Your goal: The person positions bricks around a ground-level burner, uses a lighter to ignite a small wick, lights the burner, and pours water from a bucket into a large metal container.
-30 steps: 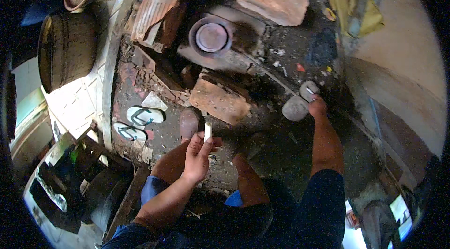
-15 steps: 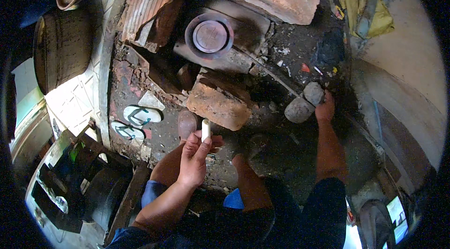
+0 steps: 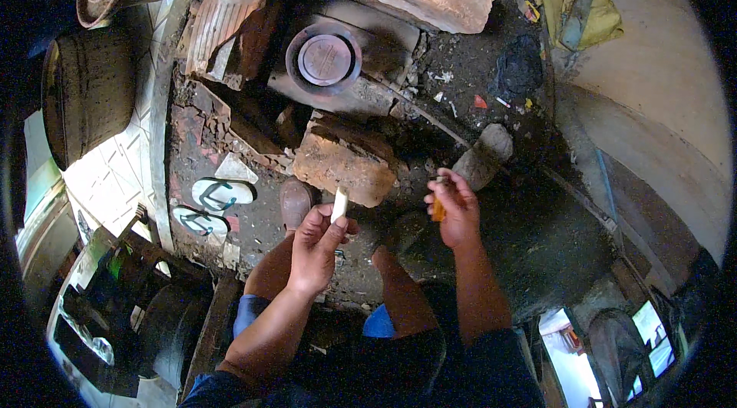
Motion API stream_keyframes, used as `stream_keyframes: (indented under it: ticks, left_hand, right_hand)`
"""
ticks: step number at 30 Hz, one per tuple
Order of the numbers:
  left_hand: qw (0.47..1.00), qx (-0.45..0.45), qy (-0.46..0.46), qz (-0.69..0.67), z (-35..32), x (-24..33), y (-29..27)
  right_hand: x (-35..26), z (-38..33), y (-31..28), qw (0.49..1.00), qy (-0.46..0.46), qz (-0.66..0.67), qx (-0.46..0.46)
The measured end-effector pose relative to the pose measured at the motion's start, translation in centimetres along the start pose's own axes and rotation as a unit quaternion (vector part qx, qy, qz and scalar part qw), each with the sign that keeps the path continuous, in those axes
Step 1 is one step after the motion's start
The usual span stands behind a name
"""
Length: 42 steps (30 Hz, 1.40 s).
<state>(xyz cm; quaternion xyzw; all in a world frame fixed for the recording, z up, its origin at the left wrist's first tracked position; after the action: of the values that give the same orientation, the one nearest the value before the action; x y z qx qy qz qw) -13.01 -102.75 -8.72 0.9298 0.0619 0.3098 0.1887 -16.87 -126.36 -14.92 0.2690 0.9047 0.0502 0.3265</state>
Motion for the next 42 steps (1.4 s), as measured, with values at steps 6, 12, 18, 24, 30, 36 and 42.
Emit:
stream_keyframes:
  ticks: [6, 12, 18, 24, 30, 36, 42]
  left_hand:
    - [1.0, -0.002, 0.01, 0.021, -0.3, 0.7, -0.2]
    - [1.0, 0.009, 0.024, -0.001, -0.9, 0.7, -0.5]
    - [0.999, 0.009, 0.028, 0.016, -1.6, 1.4, -0.7]
    - [0.999, 0.003, 0.03, -0.015, -2.1, 1.5, -1.1]
    - [0.999, 0.007, 0.039, -0.015, -2.4, 1.9, -1.1]
    - [0.998, 0.0, 0.048, -0.03, -2.4, 1.6, -1.0]
    - [0.998, 0.003, 0.047, -0.028, -2.4, 1.4, -1.0]
  right_hand:
    - [-0.8, -0.9, 8.6, 0.991, -0.017, 0.019, -0.134]
    - [-0.6, 0.3, 11.9, 0.986, -0.012, -0.051, -0.161]
    - [-0.4, 0.8, 14.0, 0.987, -0.007, -0.059, -0.148]
    - [0.3, 1.1, 15.2, 0.984, 0.016, -0.059, -0.167]
    - [-0.7, 1.0, 15.7, 0.976, -0.025, -0.108, -0.185]
    - [-0.9, 1.2, 16.4, 0.963, -0.073, -0.145, -0.215]
    - [-0.7, 0.9, 16.5, 0.968, -0.036, -0.11, -0.221]
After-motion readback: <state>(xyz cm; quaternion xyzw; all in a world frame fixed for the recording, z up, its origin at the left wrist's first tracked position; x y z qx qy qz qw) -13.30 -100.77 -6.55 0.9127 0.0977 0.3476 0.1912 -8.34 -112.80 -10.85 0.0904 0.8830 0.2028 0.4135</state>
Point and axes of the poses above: each hand's wrist, its own z-axis towards the middle knuckle, its own y-axis out of the palm, x = y × z, the point moved 9 cm from there along z, towards the middle knuckle, and after that the axes turned 9 degrees about -x, right-handed, at the moved point
